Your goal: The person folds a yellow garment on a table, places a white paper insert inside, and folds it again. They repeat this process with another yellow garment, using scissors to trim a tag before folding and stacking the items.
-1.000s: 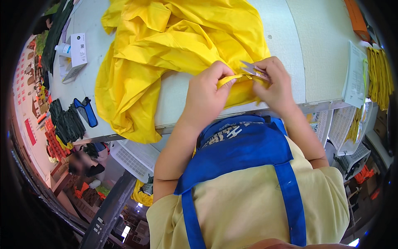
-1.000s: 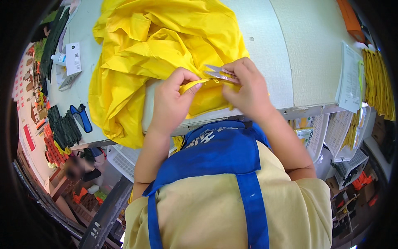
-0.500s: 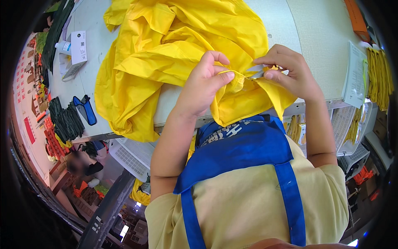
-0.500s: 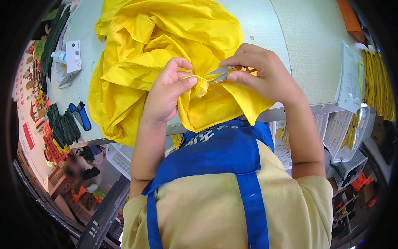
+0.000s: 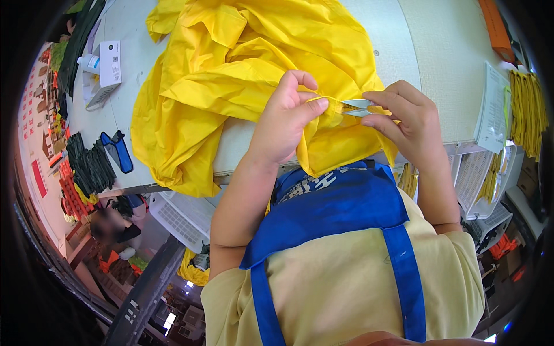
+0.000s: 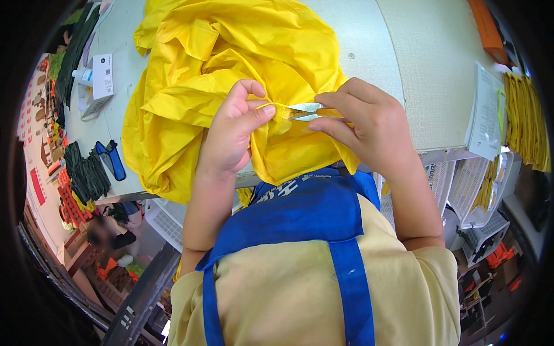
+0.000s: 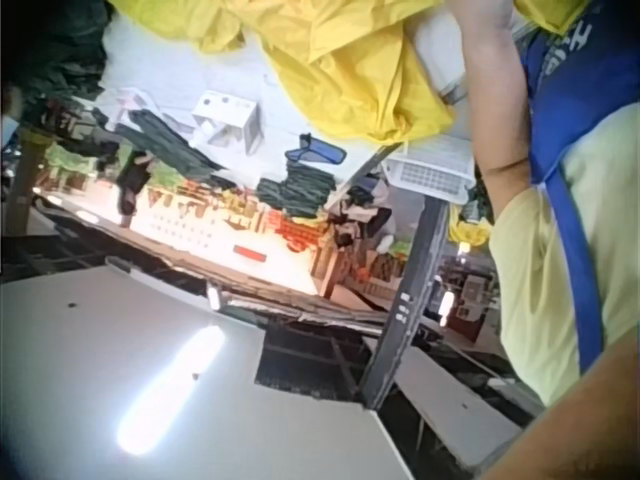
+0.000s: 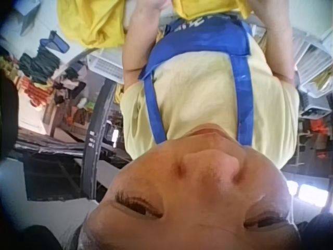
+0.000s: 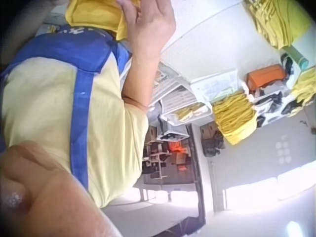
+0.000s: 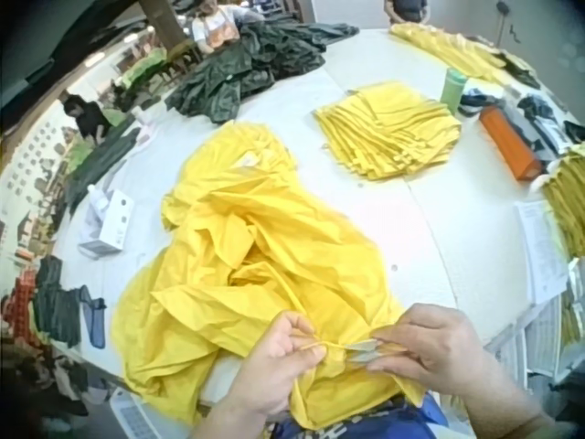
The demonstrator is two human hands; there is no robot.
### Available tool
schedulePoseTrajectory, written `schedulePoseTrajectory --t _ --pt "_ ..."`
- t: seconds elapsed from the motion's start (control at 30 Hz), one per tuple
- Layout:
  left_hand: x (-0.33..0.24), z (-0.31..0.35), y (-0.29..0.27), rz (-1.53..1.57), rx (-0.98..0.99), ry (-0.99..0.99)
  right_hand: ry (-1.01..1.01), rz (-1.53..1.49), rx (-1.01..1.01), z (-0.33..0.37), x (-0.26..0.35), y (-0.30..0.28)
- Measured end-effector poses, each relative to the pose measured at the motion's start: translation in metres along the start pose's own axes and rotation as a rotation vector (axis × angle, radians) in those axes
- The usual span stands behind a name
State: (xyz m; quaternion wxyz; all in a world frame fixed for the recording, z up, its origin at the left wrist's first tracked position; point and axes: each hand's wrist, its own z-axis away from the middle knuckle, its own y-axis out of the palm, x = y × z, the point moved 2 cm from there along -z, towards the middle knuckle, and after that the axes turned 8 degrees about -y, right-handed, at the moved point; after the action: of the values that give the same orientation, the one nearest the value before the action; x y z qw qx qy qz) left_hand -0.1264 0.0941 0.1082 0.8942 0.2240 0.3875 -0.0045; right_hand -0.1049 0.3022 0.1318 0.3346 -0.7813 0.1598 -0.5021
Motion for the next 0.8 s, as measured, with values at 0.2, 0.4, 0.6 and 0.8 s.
schedulePoseTrajectory --t 0.2,0.4,0.6,0.8 --pt "0.000 0.001 0.003 0.009 0.000 0.046 -0.021 0.026 -0.030 0.002 0.001 -0.001" --pt "0.000 0.004 0.006 0.062 0.029 0.049 0.064 -0.113 -0.033 0.003 -0.002 0.005" --pt "0.002 0.005 0.007 0.094 0.043 0.054 0.064 -0.186 -0.083 0.005 -0.001 0.013" --pt "0.000 0.007 0.008 0.062 0.044 0.097 0.027 -0.130 -0.162 0.007 -0.006 0.015"
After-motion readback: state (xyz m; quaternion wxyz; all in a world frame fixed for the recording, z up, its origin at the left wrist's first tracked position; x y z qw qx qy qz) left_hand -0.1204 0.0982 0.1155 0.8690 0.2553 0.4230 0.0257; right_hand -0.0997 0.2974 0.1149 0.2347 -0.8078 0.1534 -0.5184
